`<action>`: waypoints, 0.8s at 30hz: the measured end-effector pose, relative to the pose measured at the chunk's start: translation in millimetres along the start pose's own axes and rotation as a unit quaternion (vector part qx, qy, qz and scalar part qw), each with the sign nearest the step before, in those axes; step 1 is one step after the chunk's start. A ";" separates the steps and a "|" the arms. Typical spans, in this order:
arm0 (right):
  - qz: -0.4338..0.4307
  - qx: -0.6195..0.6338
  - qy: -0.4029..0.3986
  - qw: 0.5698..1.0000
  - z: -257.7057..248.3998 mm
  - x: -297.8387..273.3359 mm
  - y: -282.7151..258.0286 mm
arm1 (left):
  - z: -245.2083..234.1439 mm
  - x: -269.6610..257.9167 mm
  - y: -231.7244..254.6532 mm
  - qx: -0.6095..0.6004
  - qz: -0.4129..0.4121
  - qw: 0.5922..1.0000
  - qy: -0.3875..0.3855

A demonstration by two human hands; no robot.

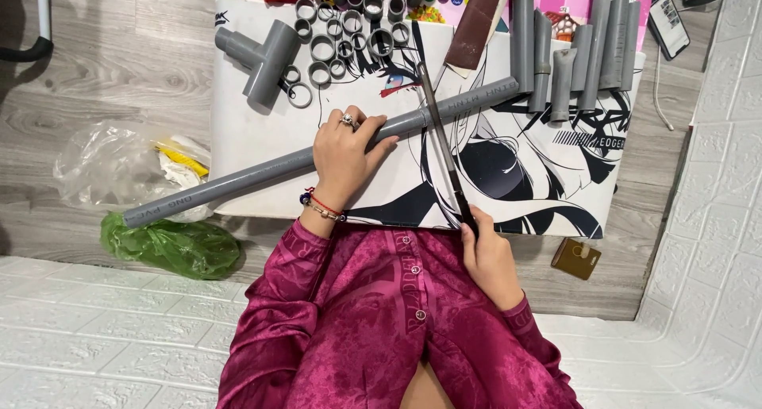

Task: Cutting a PVC pipe using a handheld saw blade on a floor-level workspace.

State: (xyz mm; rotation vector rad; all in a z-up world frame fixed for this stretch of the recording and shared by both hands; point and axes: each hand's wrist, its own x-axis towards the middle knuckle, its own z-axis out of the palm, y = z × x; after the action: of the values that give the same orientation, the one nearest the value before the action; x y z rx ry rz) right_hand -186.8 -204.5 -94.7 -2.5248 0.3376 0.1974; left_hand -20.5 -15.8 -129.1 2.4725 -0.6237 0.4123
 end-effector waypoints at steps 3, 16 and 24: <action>-0.018 -0.017 0.017 1.000 2.9 -4.7 0.1 | -1.8 0.0 0.7 -0.003 -0.006 1.000 -0.001; -0.087 -0.040 0.069 0.993 21.4 -14.6 23.0 | -2.1 -2.8 4.2 0.005 0.008 1.000 -0.008; -0.093 -0.031 0.076 0.992 33.4 -7.1 22.0 | -2.0 0.0 4.4 0.031 0.014 0.999 -0.007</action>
State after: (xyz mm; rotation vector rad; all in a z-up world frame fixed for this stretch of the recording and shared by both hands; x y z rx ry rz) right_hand -202.0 -201.9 -132.2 -2.6201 0.1555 -0.0597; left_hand -23.1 -17.9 -125.6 2.5296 -0.6612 0.4305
